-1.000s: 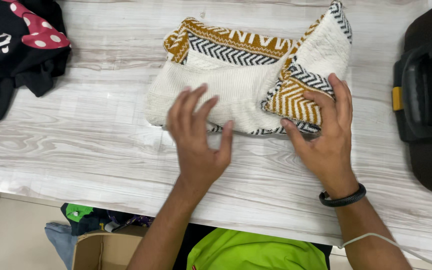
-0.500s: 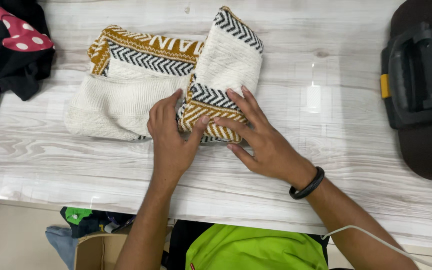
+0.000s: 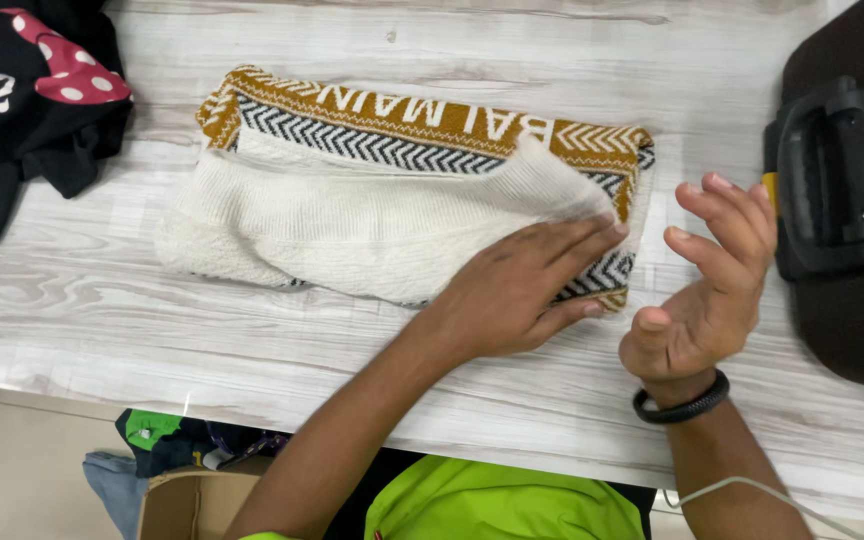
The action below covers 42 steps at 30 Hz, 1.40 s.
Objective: The person unzips a suitcase, removes various pieces of clothing including trousers and shirts, and spreads them out on a light-colored wood-grain surface.
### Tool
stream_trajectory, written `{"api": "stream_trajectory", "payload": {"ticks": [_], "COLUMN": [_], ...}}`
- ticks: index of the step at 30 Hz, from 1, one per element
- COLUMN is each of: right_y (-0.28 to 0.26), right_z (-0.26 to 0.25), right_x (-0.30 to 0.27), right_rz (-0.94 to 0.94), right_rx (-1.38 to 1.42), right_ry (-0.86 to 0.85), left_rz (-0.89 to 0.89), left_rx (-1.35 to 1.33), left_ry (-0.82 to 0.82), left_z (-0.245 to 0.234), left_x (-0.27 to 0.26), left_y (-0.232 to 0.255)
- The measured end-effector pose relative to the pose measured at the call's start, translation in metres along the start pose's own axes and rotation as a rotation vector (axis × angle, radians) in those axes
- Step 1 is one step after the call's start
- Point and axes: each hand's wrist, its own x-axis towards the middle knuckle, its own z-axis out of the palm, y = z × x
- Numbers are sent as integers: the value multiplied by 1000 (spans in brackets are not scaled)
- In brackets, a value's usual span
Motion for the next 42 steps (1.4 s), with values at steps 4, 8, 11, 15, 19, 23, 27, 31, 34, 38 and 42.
{"api": "stream_trajectory", "payload": {"ticks": [4,8,11,15,19,23,27,31,34,38,42], "right_y": [-1,6,13,11,13,40,71,91,105,122,127], "right_z": [7,27,24,27,30,29,19,13,17,22,25], "right_x": [3,8,14,14,13,12,4,-6,-11,-2,12], "right_rz": [91,115,260,285,297,260,297,310,278,202,200], "right_rx": [5,-66,40,23,-77,-323,-436,-487,-457,-499,-416], "right_ry": [-277,-747,-764,-758,-771,-671,-513,-457,-466,-535,-506], "left_rz": [26,-60,-66,-242,-426,-373,-338,-265,-252,-230,-222], "left_rx": [309,194,111,367,512,629,646,627,624,581,642], "left_ry": [-70,-179,-208,-317,-216,-58,20,102,168,193,202], "left_z": [32,33,12,-55,-97,-62,-24,-13,-12,-15,-41], "left_x": [4,-2,-10,-34,-57,-55,-21,1,5,5,-16], "left_y": [-16,-25,-30,-56,-85,-101,-113,-123,-123,-129,-138]}}
